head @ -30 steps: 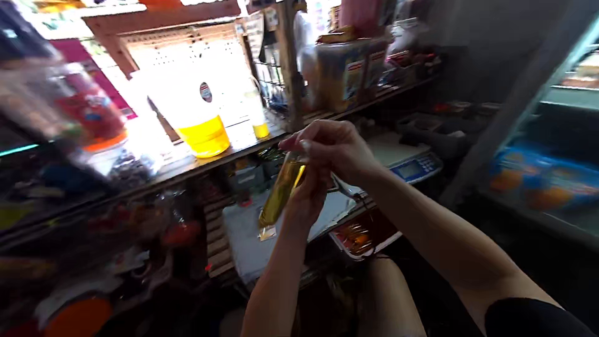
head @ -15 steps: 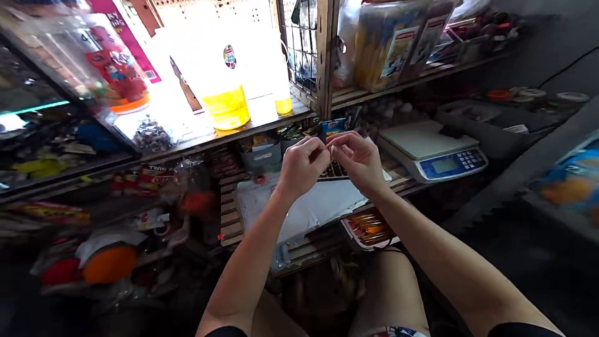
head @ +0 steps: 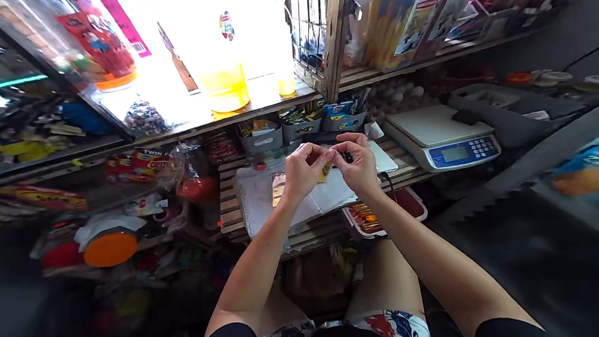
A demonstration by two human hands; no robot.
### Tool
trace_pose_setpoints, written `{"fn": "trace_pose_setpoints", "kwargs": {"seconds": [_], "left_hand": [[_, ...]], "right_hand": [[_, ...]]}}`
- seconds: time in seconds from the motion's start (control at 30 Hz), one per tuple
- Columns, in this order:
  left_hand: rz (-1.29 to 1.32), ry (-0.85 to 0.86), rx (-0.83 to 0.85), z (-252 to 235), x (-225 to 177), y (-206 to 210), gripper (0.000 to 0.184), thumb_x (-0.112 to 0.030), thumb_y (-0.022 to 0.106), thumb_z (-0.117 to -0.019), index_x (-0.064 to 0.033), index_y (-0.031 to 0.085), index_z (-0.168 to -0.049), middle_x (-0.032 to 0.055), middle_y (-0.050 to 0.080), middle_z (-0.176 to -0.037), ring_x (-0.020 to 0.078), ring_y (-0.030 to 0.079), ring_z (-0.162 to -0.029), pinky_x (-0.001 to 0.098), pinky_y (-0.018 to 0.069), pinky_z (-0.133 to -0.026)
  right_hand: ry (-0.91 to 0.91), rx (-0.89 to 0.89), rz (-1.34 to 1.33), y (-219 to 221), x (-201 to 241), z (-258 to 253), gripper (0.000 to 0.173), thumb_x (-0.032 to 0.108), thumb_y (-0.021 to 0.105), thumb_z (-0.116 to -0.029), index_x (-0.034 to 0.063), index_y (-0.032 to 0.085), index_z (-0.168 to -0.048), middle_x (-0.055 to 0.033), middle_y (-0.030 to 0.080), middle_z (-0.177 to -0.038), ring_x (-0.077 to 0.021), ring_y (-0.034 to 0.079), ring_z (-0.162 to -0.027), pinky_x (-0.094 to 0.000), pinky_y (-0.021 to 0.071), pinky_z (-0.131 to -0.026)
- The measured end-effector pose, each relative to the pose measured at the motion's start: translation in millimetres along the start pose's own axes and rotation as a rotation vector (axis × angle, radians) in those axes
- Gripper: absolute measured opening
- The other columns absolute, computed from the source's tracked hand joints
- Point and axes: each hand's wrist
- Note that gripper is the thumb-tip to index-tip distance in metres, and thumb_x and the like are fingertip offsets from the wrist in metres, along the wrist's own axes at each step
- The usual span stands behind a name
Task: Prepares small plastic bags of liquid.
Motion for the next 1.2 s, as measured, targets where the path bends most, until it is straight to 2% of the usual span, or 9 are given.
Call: {"fn": "trace_pose_setpoints", "kwargs": {"seconds": [0.1, 0.27, 0.4, 0.57, 0.7, 0.83, 1.03, 1.1, 1.2], "left_hand": [[-0.074, 0.076, -0.061, 1, 1, 5, 0.012, -0.012, 0.069, -0.0972, 0.0004, 0.071, -0.099, 0.0105, 0.069, -0.096, 0.0121, 0.067, -0.082, 0.0272, 0.0575, -0.077], [-0.240, 0.246, -0.087, 0, 10, 9, 0.013, -0.008, 0.062, -0.1002, 0.0017, 0.070, -0.099, 0.0129, 0.066, -0.094, 0.0197, 0.065, -0.088, 0.0310, 0.0562, -0.080], [-0.231, 0.216, -0.059, -3, 11, 5, 0.013, -0.003, 0.058, -0.1009, 0.0030, 0.068, -0.098, 0.0151, 0.066, -0.097, 0.0226, 0.065, -0.090, 0.0349, 0.0551, -0.083], [-0.154, 0.231, -0.113, -4, 14, 6, 0.009, -0.004, 0.063, -0.0980, -0.0003, 0.070, -0.101, 0.0116, 0.065, -0.098, 0.0161, 0.064, -0.087, 0.0274, 0.0552, -0.078], [-0.315, 0.311, -0.165, -2, 17, 7, 0.011, -0.005, 0.062, -0.0983, -0.0032, 0.072, -0.100, 0.0107, 0.065, -0.097, 0.0231, 0.061, -0.094, 0.0349, 0.0505, -0.085], [-0.465, 0.214, -0.191, 5, 5, 12, 0.014, -0.008, 0.058, -0.0991, -0.0022, 0.070, -0.099, 0.0130, 0.065, -0.096, 0.0292, 0.063, -0.097, 0.0410, 0.0532, -0.084], [-0.385, 0.168, -0.248, -1, -1, 10, 0.007, -0.003, 0.066, -0.0942, -0.0015, 0.073, -0.093, 0.0122, 0.068, -0.090, 0.0253, 0.066, -0.089, 0.0384, 0.0547, -0.082], [-0.364, 0.131, -0.219, -2, -3, 9, 0.008, -0.003, 0.066, -0.0944, -0.0003, 0.073, -0.093, 0.0131, 0.069, -0.091, 0.0255, 0.067, -0.090, 0.0393, 0.0551, -0.082], [-0.313, -0.021, -0.094, 0, -8, 6, 0.015, -0.006, 0.058, -0.1009, 0.0019, 0.070, -0.102, 0.0158, 0.068, -0.100, 0.0255, 0.066, -0.095, 0.0393, 0.0544, -0.086]], "right_hand": [[0.010, -0.048, 0.019, 1, 1, 0, 0.014, 0.020, 0.071, -0.0927, 0.0066, 0.074, -0.094, -0.0114, 0.058, -0.135, -0.0246, 0.054, -0.122, -0.0455, 0.0460, -0.097], [0.007, -0.022, 0.022, -2, -5, -7, 0.012, 0.021, 0.075, -0.0902, 0.0091, 0.076, -0.089, -0.0096, 0.060, -0.131, -0.0245, 0.051, -0.124, -0.0452, 0.0439, -0.100], [-0.037, 0.032, 0.037, -3, -1, -7, 0.013, 0.021, 0.073, -0.0929, 0.0094, 0.079, -0.095, -0.0110, 0.057, -0.133, -0.0269, 0.047, -0.127, -0.0463, 0.0413, -0.103], [-0.031, 0.072, 0.039, -3, -1, -7, 0.015, 0.019, 0.069, -0.0968, 0.0086, 0.078, -0.100, -0.0101, 0.055, -0.135, -0.0268, 0.044, -0.130, -0.0452, 0.0390, -0.105], [-0.151, 0.061, 0.146, 0, -4, -13, 0.015, 0.020, 0.070, -0.0961, 0.0104, 0.080, -0.094, -0.0129, 0.058, -0.131, -0.0305, 0.044, -0.129, -0.0460, 0.0354, -0.109], [-0.273, 0.016, 0.291, -1, -4, -17, 0.016, 0.023, 0.070, -0.0956, 0.0121, 0.079, -0.088, -0.0150, 0.059, -0.133, -0.0370, 0.043, -0.133, -0.0545, 0.0320, -0.112], [-0.088, 0.118, 0.073, -3, 0, -18, 0.014, 0.021, 0.070, -0.0956, 0.0113, 0.080, -0.093, -0.0118, 0.057, -0.136, -0.0280, 0.043, -0.133, -0.0441, 0.0355, -0.110], [-0.059, 0.168, 0.057, -5, 0, -20, 0.016, 0.022, 0.067, -0.0972, 0.0124, 0.080, -0.096, -0.0106, 0.054, -0.138, -0.0263, 0.041, -0.134, -0.0432, 0.0358, -0.110], [-0.211, 0.128, 0.192, -8, -1, -24, 0.017, 0.024, 0.069, -0.0963, 0.0121, 0.080, -0.092, -0.0149, 0.057, -0.135, -0.0342, 0.041, -0.134, -0.0511, 0.0324, -0.112]]}}
Point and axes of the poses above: each hand's wrist, its own z-axis away from the middle knuckle, its own y-axis out of the palm, x = y × z
